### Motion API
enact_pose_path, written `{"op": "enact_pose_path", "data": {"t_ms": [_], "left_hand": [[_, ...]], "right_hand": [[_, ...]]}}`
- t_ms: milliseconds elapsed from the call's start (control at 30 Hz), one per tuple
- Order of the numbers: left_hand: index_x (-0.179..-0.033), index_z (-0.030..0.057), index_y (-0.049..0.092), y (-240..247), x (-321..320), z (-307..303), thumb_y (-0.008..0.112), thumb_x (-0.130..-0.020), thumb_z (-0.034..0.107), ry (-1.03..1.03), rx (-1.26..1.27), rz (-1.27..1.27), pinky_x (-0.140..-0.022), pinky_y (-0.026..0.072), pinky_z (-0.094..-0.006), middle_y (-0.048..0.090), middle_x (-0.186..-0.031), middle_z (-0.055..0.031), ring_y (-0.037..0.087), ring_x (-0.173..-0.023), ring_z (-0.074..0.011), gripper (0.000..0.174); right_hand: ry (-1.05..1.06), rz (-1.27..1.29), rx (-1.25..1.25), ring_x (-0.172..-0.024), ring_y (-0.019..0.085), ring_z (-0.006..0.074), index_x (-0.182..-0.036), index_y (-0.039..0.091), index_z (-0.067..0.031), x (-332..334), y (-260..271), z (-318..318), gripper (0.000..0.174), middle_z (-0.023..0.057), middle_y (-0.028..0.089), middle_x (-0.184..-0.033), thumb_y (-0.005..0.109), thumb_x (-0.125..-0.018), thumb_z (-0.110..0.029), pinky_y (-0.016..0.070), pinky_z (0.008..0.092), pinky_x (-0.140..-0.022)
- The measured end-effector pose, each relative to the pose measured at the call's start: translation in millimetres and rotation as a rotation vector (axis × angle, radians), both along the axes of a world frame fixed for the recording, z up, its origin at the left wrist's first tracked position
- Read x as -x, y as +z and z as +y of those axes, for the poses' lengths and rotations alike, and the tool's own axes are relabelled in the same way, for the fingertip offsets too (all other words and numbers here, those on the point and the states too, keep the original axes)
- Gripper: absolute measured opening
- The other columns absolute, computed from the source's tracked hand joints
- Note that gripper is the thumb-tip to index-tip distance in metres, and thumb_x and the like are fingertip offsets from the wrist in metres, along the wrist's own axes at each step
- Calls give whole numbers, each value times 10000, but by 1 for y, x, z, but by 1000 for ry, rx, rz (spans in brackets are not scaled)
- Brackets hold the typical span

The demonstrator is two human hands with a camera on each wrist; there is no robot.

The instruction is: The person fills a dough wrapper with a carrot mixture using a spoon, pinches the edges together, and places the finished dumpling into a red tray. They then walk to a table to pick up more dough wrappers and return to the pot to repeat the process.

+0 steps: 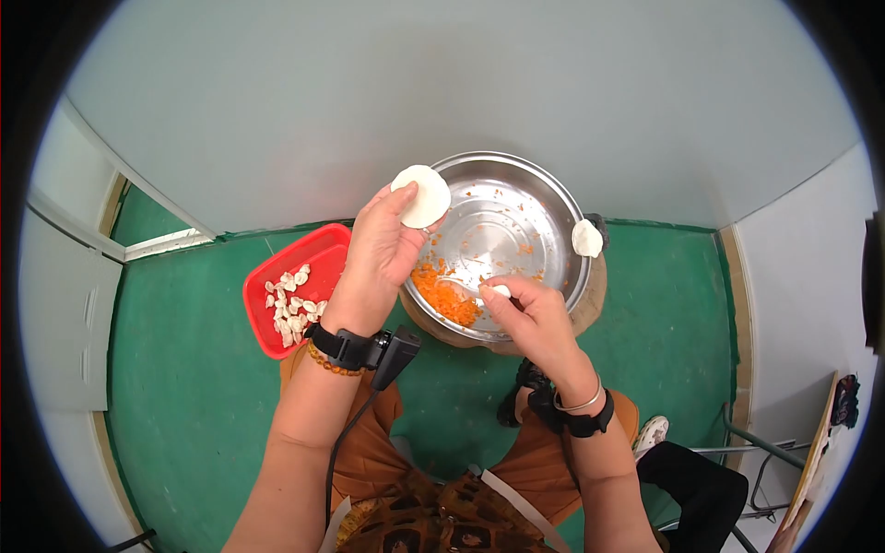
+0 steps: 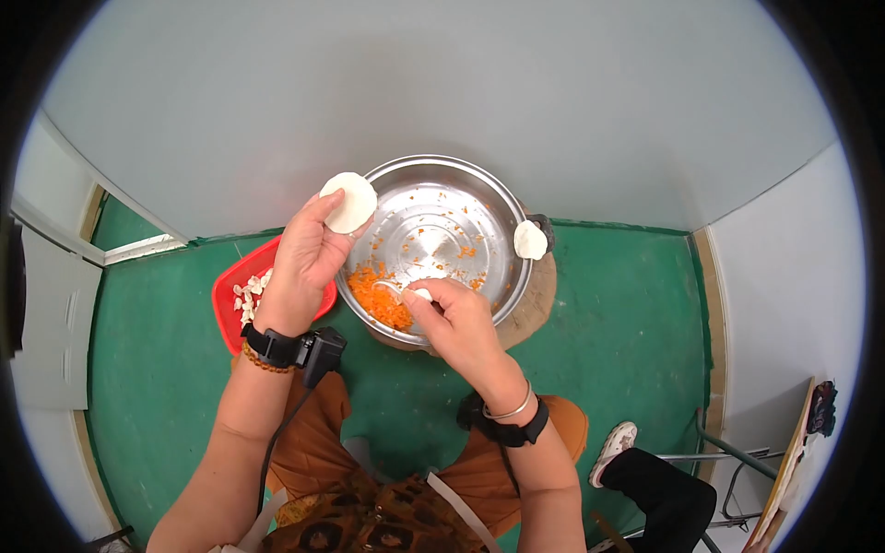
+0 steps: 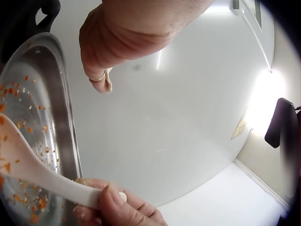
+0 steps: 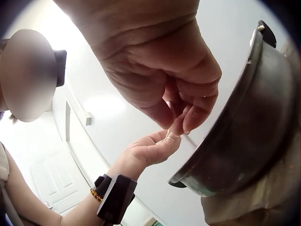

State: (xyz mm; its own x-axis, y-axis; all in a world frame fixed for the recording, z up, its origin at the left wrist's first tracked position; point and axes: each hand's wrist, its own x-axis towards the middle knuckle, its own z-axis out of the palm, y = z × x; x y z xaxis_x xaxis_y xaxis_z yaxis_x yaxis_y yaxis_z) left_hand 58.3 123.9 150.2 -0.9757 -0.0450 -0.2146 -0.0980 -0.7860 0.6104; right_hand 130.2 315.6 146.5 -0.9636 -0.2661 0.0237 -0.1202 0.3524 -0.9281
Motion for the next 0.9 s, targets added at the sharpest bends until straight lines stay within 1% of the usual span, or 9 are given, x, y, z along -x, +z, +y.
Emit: {"op": "enact_pose_path", "data": {"t_ms": [67, 100, 167, 267, 367, 600, 700, 900], "left_hand": [[-1143, -37, 446, 3, -1, 1, 492, -881, 61, -17, 8, -11, -909, 454, -415, 522, -1131, -147, 528, -1056, -250, 283], [-1144, -39, 443, 3, -1, 1, 485, -882, 53, -24, 13, -16, -950, 436, -429, 515, -1153, -147, 514, -1087, -257, 280], [-1148, -39, 443, 4, -1, 1, 484, -883, 54, -29, 25, -7, -945, 439, -425, 517, -1152, -146, 515, -1086, -254, 284], [-1154, -38, 444, 4, -1, 0, 482, -884, 59, -28, 39, -5, -935, 446, -418, 518, -1152, -145, 515, -1085, -250, 289], [-1155, -38, 447, 3, -1, 0, 484, -885, 62, -24, 43, -2, -926, 451, -409, 518, -1152, -145, 518, -1082, -248, 290], [-1155, -40, 447, 0, -1, 2, 475, -888, 63, -31, 50, -10, -926, 450, -398, 521, -1151, -151, 528, -1071, -249, 288], [-1163, -40, 450, 3, -2, 3, 467, -893, 58, -6, 36, -16, -825, 482, -378, 546, -1098, -144, 560, -990, -233, 288], [-1171, -39, 449, 3, -3, 1, 457, -898, 60, -12, 46, 3, -832, 480, -384, 549, -1093, -145, 559, -993, -235, 291]], "right_hand": [[-32, 19, 48, -596, 466, 37, -935, 631, 20, 3, -7, -2, 208, -24, 543, -656, 594, -863, -172, 387, 204, -533], [-49, 23, 55, -596, 477, 58, -925, 626, 24, 3, -4, -2, 204, 12, 554, -662, 585, -860, -165, 394, 222, -537], [-82, 28, 71, -598, 499, 101, -904, 615, 32, 2, 4, -3, 195, 83, 574, -674, 568, -854, -150, 408, 259, -545], [-52, -3, 51, -594, 477, 89, -903, 606, 34, 3, 7, 1, 195, 64, 556, -660, 558, -864, -151, 402, 254, -545], [-28, 41, 71, -574, 449, 40, -912, 628, 5, 4, 0, -2, 205, -35, 513, -629, 563, -885, -188, 383, 204, -523], [-85, -155, 270, -546, 474, 36, -932, 631, -8, 6, -2, -4, 209, -17, 549, -649, 563, -879, -198, 387, 182, -493], [-127, -237, 311, -522, 480, 39, -937, 631, -12, 11, -10, 2, 199, 1, 574, -666, 563, -874, -188, 392, 181, -477], [-200, -359, 402, -503, 483, 51, -938, 619, -5, 16, -11, 7, 186, 22, 593, -678, 555, -870, -165, 401, 184, -472]]}}
